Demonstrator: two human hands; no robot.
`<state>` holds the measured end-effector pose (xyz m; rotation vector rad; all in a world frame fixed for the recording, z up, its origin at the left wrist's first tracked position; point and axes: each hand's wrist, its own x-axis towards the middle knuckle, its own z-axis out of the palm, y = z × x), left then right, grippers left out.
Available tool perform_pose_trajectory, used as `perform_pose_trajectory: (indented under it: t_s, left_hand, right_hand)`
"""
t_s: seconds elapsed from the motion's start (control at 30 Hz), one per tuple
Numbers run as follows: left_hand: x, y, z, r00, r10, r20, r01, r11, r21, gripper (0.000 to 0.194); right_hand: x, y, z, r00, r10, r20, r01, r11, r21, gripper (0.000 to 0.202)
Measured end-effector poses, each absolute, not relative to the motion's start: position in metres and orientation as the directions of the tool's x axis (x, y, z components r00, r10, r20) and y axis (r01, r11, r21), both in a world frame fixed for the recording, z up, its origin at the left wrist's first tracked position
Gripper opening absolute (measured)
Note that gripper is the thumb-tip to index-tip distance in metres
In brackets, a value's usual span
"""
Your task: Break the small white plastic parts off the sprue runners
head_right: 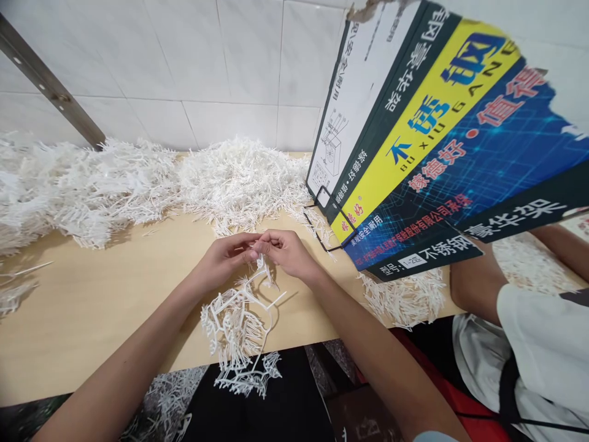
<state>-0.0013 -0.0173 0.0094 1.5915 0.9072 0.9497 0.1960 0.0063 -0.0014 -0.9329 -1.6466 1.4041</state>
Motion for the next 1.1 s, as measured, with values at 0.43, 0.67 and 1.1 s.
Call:
perform_pose_trajectory:
  t_s: [0.43,0.67,1.1]
  left_hand:
    - [-0.012,-0.022,0.017,0.585,0.798,0.148,0.053,-0.22,0.974,0.035]
    - [-0.004,-0.021,0.009,0.503,0.852,0.143,-0.098,-0.109,0.989,0.033]
    - [-0.001,-0.021,0.016,0.373,0.9,0.228,0.334,-0.359,0.871,0.029]
  right_hand:
    - [0.208,0.002,0.007,-0.786,0.617,0.024,-0.073,-0.055,-0.996,0.042]
    - [0.204,0.0,0.004,-0.692,0.715,0.095,-0.241,-0.105,-0.965,0.042]
    - [0.2,0.005,0.006,-0.438,0.889,0.137,-0.035,0.135,-0.99,0.033]
